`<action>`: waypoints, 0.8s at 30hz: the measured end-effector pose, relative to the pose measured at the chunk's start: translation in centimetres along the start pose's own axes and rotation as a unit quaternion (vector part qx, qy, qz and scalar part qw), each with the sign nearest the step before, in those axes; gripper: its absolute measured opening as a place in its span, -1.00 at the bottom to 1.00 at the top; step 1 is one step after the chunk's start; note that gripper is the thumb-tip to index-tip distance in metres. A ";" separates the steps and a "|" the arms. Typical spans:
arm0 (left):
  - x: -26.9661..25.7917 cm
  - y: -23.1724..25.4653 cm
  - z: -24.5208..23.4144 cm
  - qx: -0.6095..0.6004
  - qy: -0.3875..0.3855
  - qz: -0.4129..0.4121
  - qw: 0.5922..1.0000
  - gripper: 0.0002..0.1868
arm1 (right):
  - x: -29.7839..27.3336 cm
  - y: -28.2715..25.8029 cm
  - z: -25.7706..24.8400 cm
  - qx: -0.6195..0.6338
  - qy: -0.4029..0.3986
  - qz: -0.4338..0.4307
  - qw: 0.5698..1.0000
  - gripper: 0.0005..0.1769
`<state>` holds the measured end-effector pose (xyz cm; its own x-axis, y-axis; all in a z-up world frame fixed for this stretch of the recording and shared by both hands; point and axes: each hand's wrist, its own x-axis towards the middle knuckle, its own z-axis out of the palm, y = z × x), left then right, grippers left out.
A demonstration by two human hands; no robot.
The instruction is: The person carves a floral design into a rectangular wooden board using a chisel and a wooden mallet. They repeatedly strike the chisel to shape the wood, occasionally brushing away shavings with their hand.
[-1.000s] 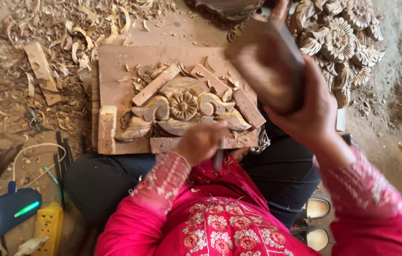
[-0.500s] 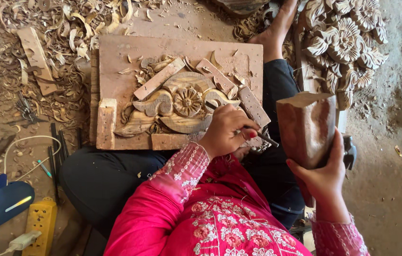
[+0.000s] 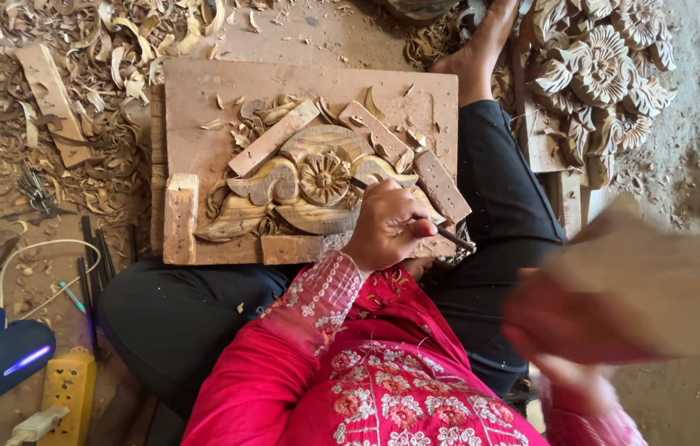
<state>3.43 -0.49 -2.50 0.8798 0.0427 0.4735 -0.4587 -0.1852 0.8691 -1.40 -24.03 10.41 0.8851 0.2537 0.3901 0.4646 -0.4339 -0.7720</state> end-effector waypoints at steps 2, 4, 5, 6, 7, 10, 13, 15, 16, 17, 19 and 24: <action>-0.2 -0.3 0.2 -0.006 0.012 -0.002 1.000 -0.64 | -0.9 1.6 0.5 -0.074 -0.054 -0.084 0.992 0.48; 0.1 -0.7 -0.2 -0.010 0.021 0.006 1.000 -0.68 | -1.8 2.6 -0.3 -0.053 -0.083 0.019 0.995 0.51; 0.0 -0.7 -0.6 -0.030 -0.022 -0.006 0.999 -0.68 | -2.5 2.9 -0.9 -0.040 -0.100 0.073 0.992 0.53; -0.1 -0.6 -1.3 -0.051 -0.064 -0.018 0.996 -0.69 | -3.1 3.1 -1.3 0.004 -0.084 0.100 0.991 0.53; 0.4 -0.6 -2.2 -0.071 -0.108 -0.025 0.991 -0.69 | -3.4 3.2 -1.5 0.046 -0.063 0.125 0.989 0.53; 2.3 0.4 -5.4 -0.250 -0.116 -0.119 0.954 -0.61 | -3.6 3.3 -1.8 0.101 -0.024 0.164 0.981 0.52; 4.0 1.5 -9.2 0.331 -0.063 0.039 0.941 -0.78 | -3.6 3.6 -1.2 0.019 -0.016 0.208 0.978 0.50; 4.6 2.0 -10.9 0.381 -0.007 0.049 0.923 -0.61 | -2.9 3.9 -0.7 -0.035 -0.035 0.218 0.975 0.50; 4.6 2.2 -10.9 0.254 -0.016 0.010 0.967 -0.64 | -2.2 4.2 -0.2 -0.046 -0.049 0.212 0.975 0.49; 4.1 2.3 -10.6 0.120 -0.029 -0.032 0.992 -0.67 | -1.9 4.3 0.0 -0.059 -0.064 0.209 0.974 0.49; 2.8 2.1 -9.6 -0.019 -0.030 -0.078 0.996 -0.70 | -1.2 4.8 1.0 -0.072 -0.092 0.215 0.969 0.44; -0.1 0.4 -10.0 0.229 0.011 0.003 0.973 -0.80 | 0.0 5.2 2.7 -0.041 -0.128 0.200 0.971 0.37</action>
<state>1.96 9.29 -0.76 0.8721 0.0598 0.4856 -0.3561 -0.6031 0.7138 0.97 -24.00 5.05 0.9644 0.2528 -0.0775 0.0954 -0.6062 -0.7896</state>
